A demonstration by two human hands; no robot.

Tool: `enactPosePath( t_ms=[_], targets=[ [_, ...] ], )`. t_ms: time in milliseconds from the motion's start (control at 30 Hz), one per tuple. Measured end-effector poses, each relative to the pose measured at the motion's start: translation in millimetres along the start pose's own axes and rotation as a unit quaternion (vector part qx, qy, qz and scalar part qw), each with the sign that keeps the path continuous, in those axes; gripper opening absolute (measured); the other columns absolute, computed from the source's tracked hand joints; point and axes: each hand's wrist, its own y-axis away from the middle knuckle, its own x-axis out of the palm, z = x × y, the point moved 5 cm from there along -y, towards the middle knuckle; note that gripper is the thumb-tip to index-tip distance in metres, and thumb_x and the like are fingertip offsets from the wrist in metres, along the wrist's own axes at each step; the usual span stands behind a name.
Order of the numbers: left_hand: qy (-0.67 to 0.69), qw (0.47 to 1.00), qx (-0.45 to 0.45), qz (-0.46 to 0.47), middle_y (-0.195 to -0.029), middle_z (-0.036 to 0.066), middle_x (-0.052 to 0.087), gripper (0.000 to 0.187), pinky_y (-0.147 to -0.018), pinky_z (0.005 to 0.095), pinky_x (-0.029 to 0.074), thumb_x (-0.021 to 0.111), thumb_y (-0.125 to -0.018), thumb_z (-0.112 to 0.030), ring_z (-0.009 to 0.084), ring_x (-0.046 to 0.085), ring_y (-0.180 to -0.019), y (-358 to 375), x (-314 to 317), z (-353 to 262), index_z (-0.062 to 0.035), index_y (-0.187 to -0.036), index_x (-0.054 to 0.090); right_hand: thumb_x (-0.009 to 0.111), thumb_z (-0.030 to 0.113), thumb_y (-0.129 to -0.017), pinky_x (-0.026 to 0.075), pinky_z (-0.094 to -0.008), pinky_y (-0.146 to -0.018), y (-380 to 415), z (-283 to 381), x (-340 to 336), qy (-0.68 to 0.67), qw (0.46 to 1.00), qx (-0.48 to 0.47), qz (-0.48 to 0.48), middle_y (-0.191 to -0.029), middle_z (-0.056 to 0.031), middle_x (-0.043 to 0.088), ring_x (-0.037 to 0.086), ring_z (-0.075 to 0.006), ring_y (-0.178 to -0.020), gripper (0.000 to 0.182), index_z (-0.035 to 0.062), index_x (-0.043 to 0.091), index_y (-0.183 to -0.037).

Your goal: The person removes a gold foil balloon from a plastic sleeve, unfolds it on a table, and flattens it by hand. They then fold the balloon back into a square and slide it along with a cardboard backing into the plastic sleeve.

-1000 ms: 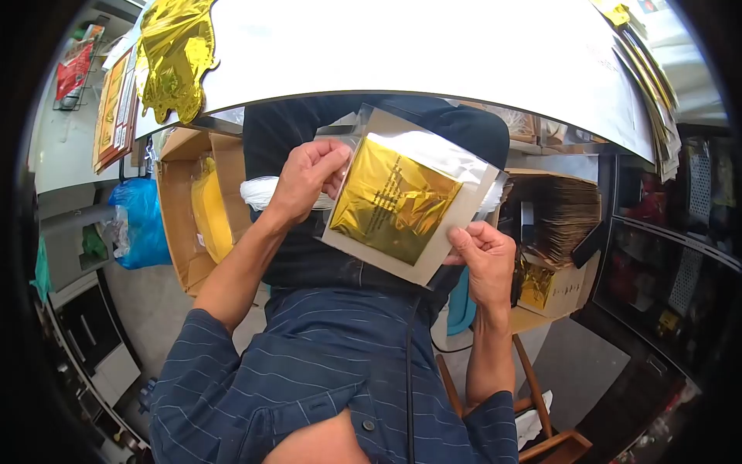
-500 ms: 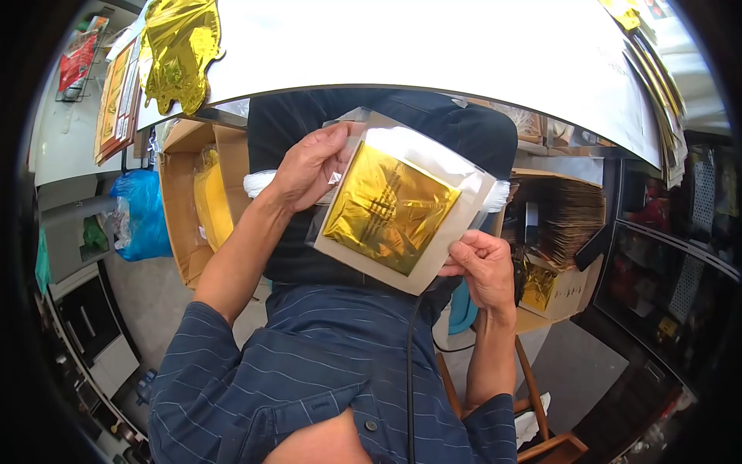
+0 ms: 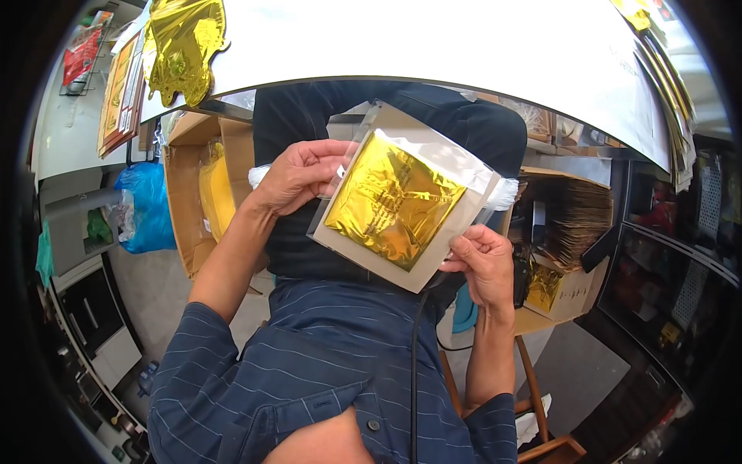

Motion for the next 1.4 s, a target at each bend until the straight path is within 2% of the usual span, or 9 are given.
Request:
enactPosePath(
  t_ms=[333,667,767,800,867,933,1033,1167,1400],
  targets=[
    [-0.218,0.968,0.021,-0.119,-0.103,0.007,0.074,0.032,-0.071,0.0216,0.061,0.066,-0.103,-0.016,0.0086,0.071,-0.082,2,-8,-4,0.0026,-0.129,0.068,0.073,0.004,-0.097,0.068,-0.0302,-0.066,0,-5,2,0.005,1.0,-0.009,-0.002,-0.084,-0.0106,0.073,0.073,-0.0141,-0.069,0.01,-0.0053,0.069,-0.1],
    [-0.177,0.975,0.003,-0.131,-0.09,0.002,0.072,0.025,-0.068,0.02,0.054,0.064,-0.104,-0.02,0.0042,0.065,-0.074,6,0,4,0.0009,-0.115,0.074,0.071,0.004,-0.098,0.068,-0.0323,-0.07,0,-8,5,-0.012,1.0,-0.012,0.007,-0.09,-0.0141,0.076,0.076,-0.018,-0.075,0.013,-0.0064,0.07,-0.106],
    [-0.451,0.86,0.126,-0.204,-0.081,0.015,0.072,0.015,-0.063,0.031,0.053,0.064,-0.097,-0.009,0.0183,0.069,-0.069,7,12,-7,0.005,-0.101,0.07,0.071,0.004,-0.098,0.068,-0.0325,-0.07,-1,-10,8,-0.014,1.0,-0.012,0.006,-0.09,-0.014,0.076,0.076,-0.0179,-0.076,0.013,-0.0064,0.07,-0.106],
    [-0.452,0.859,0.126,-0.205,-0.081,0.015,0.072,0.015,-0.063,0.031,0.053,0.064,-0.097,-0.009,0.0183,0.069,-0.069,7,15,-5,0.005,-0.101,0.07,0.071,0.004,-0.098,0.068,-0.0325,-0.07,-1,-12,8,-0.015,1.0,-0.011,0.007,-0.09,-0.014,0.076,0.076,-0.0179,-0.076,0.013,-0.0064,0.07,-0.106],
    [-0.608,0.721,0.268,-0.2,-0.079,0.021,0.069,0.015,-0.064,0.0324,0.053,0.061,-0.095,-0.006,0.0249,0.07,-0.07,12,32,-15,0.0051,-0.102,0.069,0.071,0.004,-0.098,0.068,-0.0327,-0.07,-2,-14,8,-0.004,1.0,-0.012,-0.002,-0.091,-0.0141,0.076,0.076,-0.0181,-0.077,0.011,-0.006,0.07,-0.104],
    [-0.597,0.732,0.253,-0.209,-0.076,0.015,0.069,0.014,-0.063,0.0322,0.053,0.063,-0.096,-0.009,0.02,0.069,-0.069,11,27,-12,0.0036,-0.101,0.066,0.071,0.004,-0.098,0.068,-0.0326,-0.07,-2,-16,6,-0.012,1.0,-0.012,-0.003,-0.091,-0.014,0.076,0.076,-0.018,-0.077,0.011,-0.0059,0.069,-0.104],
    [-0.239,0.953,0.027,-0.182,-0.085,0.002,0.068,0.022,-0.059,0.0256,0.051,0.067,-0.1,-0.022,0.0067,0.062,-0.071,2,1,5,-0.0004,-0.103,0.066,0.071,0.004,-0.098,0.068,-0.0326,-0.07,0,-17,4,-0.028,1.0,-0.008,-0.002,-0.09,-0.0138,0.076,0.076,-0.0177,-0.076,0.011,-0.0058,0.069,-0.103],
    [-0.024,0.991,-0.034,-0.127,-0.1,0.0,0.063,0.032,-0.062,0.0167,0.051,0.061,-0.107,-0.033,0.0014,0.06,-0.073,5,10,1,-0.0013,-0.112,0.066,0.071,0.004,-0.098,0.068,-0.0324,-0.07,-1,-17,2,-0.03,1.0,-0.005,0.003,-0.091,-0.0138,0.075,0.076,-0.0174,-0.076,0.011,-0.0057,0.07,-0.103],
    [-0.119,0.984,-0.006,-0.129,-0.096,0.0,0.068,0.031,-0.064,0.0173,0.053,0.062,-0.107,-0.026,0.0023,0.064,-0.076,-2,-3,8,0.0018,-0.12,0.067,0.07,0.004,-0.098,0.068,-0.0334,-0.071,1,-21,4,-0.016,0.999,-0.016,0.023,-0.094,-0.0161,0.076,0.077,-0.0193,-0.08,0.013,-0.0074,0.07,-0.105]
  ],
)
